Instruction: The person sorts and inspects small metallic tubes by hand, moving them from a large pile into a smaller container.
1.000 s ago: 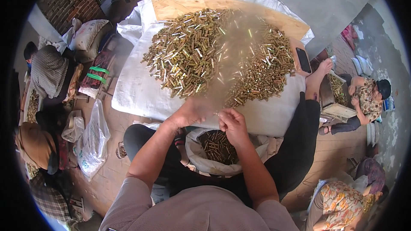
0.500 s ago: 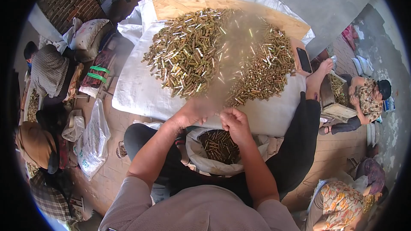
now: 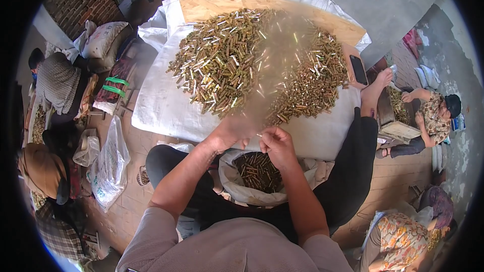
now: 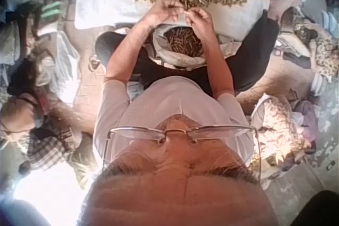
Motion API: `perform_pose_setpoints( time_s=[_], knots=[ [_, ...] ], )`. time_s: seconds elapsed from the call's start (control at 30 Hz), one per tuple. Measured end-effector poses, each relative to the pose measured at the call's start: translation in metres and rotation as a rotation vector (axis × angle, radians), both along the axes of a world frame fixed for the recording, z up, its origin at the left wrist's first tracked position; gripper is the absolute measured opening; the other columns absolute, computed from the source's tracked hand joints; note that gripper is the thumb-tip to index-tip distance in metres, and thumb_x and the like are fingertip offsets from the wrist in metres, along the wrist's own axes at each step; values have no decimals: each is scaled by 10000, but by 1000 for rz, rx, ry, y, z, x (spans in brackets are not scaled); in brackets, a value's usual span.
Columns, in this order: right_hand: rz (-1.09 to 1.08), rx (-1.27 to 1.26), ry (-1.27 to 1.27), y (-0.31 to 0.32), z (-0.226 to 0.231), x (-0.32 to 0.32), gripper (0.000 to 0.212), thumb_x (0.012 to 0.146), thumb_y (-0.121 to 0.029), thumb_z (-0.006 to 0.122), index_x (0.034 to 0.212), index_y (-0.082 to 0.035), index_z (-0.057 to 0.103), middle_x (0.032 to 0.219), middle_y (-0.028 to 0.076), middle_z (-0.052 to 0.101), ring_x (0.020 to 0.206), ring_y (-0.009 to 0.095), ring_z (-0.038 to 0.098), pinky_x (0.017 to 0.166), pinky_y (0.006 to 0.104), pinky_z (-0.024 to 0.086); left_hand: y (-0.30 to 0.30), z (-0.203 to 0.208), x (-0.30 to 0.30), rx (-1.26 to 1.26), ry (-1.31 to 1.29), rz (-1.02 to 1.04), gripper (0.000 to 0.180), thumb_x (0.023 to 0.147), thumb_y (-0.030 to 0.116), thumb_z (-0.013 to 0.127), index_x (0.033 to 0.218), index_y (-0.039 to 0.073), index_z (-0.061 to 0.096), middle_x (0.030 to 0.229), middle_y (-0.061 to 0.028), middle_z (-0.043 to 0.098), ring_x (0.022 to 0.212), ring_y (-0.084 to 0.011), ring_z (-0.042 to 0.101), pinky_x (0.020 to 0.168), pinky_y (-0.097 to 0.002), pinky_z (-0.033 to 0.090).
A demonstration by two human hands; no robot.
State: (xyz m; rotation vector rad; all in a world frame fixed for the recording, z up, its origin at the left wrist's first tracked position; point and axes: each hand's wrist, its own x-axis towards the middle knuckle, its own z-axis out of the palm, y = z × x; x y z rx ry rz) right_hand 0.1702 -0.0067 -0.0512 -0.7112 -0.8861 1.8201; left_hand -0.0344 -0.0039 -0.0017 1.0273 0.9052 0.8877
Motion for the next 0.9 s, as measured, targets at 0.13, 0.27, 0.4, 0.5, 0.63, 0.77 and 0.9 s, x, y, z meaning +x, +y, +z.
perform_pose_setpoints(
  time_s=[0.13,0.27,0.4,0.5,0.63,0.77,0.9],
  knots=[
    [1,-45,117,0,-5,1,141,916,-165,697,962,-48,633,728,12,583,632,122,540,549,260,425,-2,-1,8,-85,-71,36,144,935,126,672,944,-17,669,755,-33,642,612,-98,595,527,-238,514],
    [-4,-52,161,1,-7,2,150,912,-179,704,967,-58,635,726,13,585,630,122,544,548,264,426,-3,-7,17,-117,-178,48,143,937,128,669,939,-14,669,753,-41,645,624,-102,604,550,-248,536],
    [-23,-66,157,1,-2,3,155,906,-179,712,968,-57,640,724,22,596,624,126,550,538,268,432,-6,-8,24,-126,-227,69,172,944,156,667,942,-16,672,771,-39,653,631,-103,609,552,-246,537],
    [-45,-58,77,0,7,8,124,910,-150,702,950,-46,649,721,31,606,606,127,556,529,268,442,0,-2,12,-75,-77,-17,188,939,179,671,975,-6,680,767,-55,651,673,-120,623,602,-283,547],
    [171,119,-279,2,18,25,76,913,-99,678,923,-25,665,722,29,621,594,105,559,530,256,454,18,-31,-18,679,625,50,172,849,116,678,1016,78,693,846,-163,667,789,-308,665,736,-364,542],
    [422,133,-668,2,29,27,135,889,-119,704,929,6,672,740,-3,634,662,91,595,598,253,495,11,-39,-15,687,1077,50,146,831,95,624,961,85,691,918,-169,657,832,-362,659,733,-396,550],
    [138,443,-940,2,9,19,121,860,-89,706,950,-12,680,753,49,666,676,145,639,644,285,518,4,-34,0,800,1206,-50,132,826,100,571,898,84,681,945,-164,615,857,-332,679,739,-409,561]
  ],
)
